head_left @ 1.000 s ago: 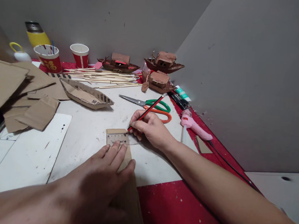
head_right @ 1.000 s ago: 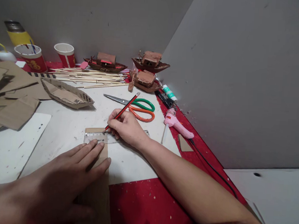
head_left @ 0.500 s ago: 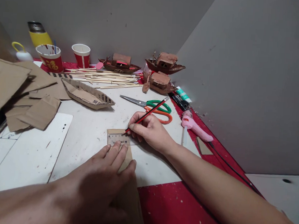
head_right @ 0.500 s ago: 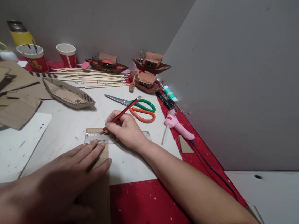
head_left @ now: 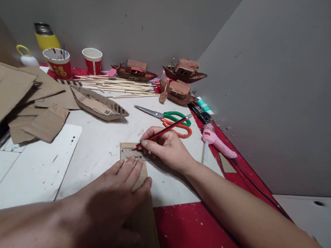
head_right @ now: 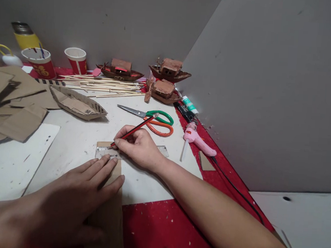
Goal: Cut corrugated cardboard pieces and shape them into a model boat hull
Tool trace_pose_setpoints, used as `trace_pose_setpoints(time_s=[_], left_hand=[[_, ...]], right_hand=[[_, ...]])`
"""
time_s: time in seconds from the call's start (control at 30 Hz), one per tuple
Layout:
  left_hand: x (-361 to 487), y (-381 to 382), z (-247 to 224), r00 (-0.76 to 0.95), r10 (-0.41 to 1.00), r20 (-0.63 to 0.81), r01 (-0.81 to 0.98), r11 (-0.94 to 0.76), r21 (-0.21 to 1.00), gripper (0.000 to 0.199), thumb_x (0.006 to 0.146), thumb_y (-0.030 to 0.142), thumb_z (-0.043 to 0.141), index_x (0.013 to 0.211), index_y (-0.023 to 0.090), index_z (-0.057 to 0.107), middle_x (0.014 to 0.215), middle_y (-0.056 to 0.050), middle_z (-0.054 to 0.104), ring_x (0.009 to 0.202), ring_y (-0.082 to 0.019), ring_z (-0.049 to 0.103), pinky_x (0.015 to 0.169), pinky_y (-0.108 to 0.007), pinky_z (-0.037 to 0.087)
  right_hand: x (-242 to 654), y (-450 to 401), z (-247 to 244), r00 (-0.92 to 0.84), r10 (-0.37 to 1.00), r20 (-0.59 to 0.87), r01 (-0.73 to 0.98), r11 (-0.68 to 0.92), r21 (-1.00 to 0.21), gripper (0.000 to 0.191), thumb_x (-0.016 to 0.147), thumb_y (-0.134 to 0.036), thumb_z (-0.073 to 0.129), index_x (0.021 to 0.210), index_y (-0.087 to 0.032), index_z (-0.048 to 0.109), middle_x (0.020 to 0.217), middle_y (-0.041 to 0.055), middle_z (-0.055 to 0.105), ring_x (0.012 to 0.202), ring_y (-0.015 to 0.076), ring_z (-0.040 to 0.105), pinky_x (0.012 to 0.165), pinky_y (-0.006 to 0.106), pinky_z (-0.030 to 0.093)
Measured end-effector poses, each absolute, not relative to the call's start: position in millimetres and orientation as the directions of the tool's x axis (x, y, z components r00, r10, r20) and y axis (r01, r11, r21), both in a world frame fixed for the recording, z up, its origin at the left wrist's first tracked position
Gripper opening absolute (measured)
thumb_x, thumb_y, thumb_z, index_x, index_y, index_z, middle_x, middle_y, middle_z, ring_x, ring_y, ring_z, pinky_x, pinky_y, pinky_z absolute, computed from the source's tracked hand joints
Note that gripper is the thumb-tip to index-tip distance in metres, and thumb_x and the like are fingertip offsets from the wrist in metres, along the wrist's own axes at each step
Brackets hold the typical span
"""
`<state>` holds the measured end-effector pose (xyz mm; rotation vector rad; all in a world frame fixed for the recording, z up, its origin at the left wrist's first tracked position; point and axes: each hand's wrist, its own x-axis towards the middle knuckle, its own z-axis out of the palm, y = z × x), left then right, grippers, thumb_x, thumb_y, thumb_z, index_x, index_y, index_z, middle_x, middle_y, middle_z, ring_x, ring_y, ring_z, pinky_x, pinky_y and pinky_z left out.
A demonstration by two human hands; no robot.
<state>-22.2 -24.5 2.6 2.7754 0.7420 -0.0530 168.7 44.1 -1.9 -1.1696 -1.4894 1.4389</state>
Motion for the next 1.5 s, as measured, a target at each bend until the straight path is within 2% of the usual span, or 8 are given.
trace_pose_setpoints(time_s=[0.23, 0.33, 0.5, 0.7, 0.83, 1.0, 1.13, 1.5], left_hand=[[-21.8, -24.0, 4.0, 0.868, 0.489, -0.086, 0.495, -0.835, 0.24, 0.084, 0.08, 0.064, 0.056, 0.144, 0.012, 0.039, 0.149, -0.029, 0.035, 0.138, -0.047, 0.032, 0.107, -0.06, 0.034], [-21.8, -23.9, 4.9, 0.867, 0.49, -0.088, 0.496, -0.835, 0.237, 0.083, 0.08, 0.063, 0.057, 0.143, 0.012, 0.041, 0.148, -0.028, 0.038, 0.137, -0.046, 0.033, 0.108, -0.059, 0.034], [-21.9, -23.9, 6.2, 0.873, 0.482, -0.077, 0.486, -0.843, 0.229, 0.083, 0.079, 0.062, 0.058, 0.142, 0.011, 0.042, 0.146, -0.029, 0.04, 0.136, -0.047, 0.035, 0.107, -0.059, 0.035], [-22.5, -25.1, 6.1, 0.871, 0.487, -0.065, 0.488, -0.845, 0.218, 0.082, 0.08, 0.063, 0.057, 0.141, 0.01, 0.043, 0.143, -0.031, 0.042, 0.135, -0.048, 0.037, 0.105, -0.06, 0.036], [-22.5, -25.2, 3.4, 0.874, 0.483, -0.047, 0.481, -0.848, 0.221, 0.083, 0.08, 0.063, 0.057, 0.142, 0.01, 0.041, 0.147, -0.03, 0.038, 0.136, -0.047, 0.034, 0.106, -0.059, 0.035], [-22.9, -24.3, 1.9, 0.875, 0.482, -0.053, 0.481, -0.85, 0.216, 0.084, 0.081, 0.063, 0.056, 0.143, 0.01, 0.039, 0.151, -0.031, 0.031, 0.138, -0.047, 0.031, 0.107, -0.058, 0.035], [-23.1, -24.4, 3.1, 0.87, 0.487, -0.081, 0.491, -0.842, 0.223, 0.084, 0.08, 0.065, 0.055, 0.144, 0.012, 0.038, 0.153, -0.029, 0.03, 0.14, -0.046, 0.029, 0.108, -0.058, 0.033], [-21.6, -23.4, 3.7, 0.874, 0.477, -0.09, 0.484, -0.844, 0.229, 0.083, 0.081, 0.064, 0.054, 0.144, 0.011, 0.039, 0.151, -0.032, 0.031, 0.139, -0.048, 0.03, 0.106, -0.06, 0.035]], right_hand=[[167.3, 41.5, -1.9, -0.323, 0.943, -0.084, 0.108, -0.052, -0.993, 0.008, 0.073, -0.021, 0.068, 0.075, -0.017, 0.06, 0.069, 0.0008, 0.07, 0.057, 0.0108, 0.06, 0.056, 0.024, 0.046], [167.2, 40.4, -1.3, -0.336, 0.94, -0.06, 0.129, -0.017, -0.991, 0.008, 0.074, -0.021, 0.069, 0.075, -0.016, 0.062, 0.073, 0.0028, 0.071, 0.064, 0.0127, 0.062, 0.062, 0.026, 0.048], [167.4, 38.7, -1.9, -0.347, 0.937, -0.038, 0.162, 0.02, -0.987, 0.007, 0.076, -0.023, 0.069, 0.076, -0.017, 0.065, 0.073, 0.0025, 0.07, 0.065, 0.0136, 0.06, 0.061, 0.027, 0.047], [166.0, 35.8, 0.3, -0.375, 0.927, 0.01, 0.189, 0.087, -0.978, 0.008, 0.077, -0.023, 0.07, 0.08, -0.015, 0.07, 0.078, 0.0042, 0.071, 0.074, 0.0158, 0.063, 0.07, 0.03, 0.051], [167.0, 37.4, 2.1, -0.306, 0.952, 0.027, 0.16, 0.079, -0.984, 0.007, 0.076, -0.022, 0.069, 0.077, -0.016, 0.067, 0.07, 0.0014, 0.067, 0.063, 0.0126, 0.059, 0.06, 0.026, 0.048], [169.8, 43.9, 0.9, -0.227, 0.974, -0.014, 0.093, 0.007, -0.996, 0.012, 0.08, -0.027, 0.064, 0.076, -0.018, 0.057, 0.056, -0.0032, 0.061, 0.045, 0.0084, 0.049, 0.043, 0.02, 0.037], [169.7, 46.1, -0.8, -0.251, 0.967, -0.037, 0.093, -0.014, -0.996, 0.013, 0.08, -0.026, 0.064, 0.075, -0.018, 0.056, 0.059, -0.0014, 0.064, 0.046, 0.0079, 0.049, 0.043, 0.02, 0.035], [168.8, 47.3, -1.0, -0.237, 0.971, -0.016, 0.077, 0.003, -0.997, 0.013, 0.077, -0.025, 0.065, 0.071, -0.018, 0.056, 0.057, -0.0034, 0.061, 0.046, 0.0077, 0.047, 0.046, 0.021, 0.036]])
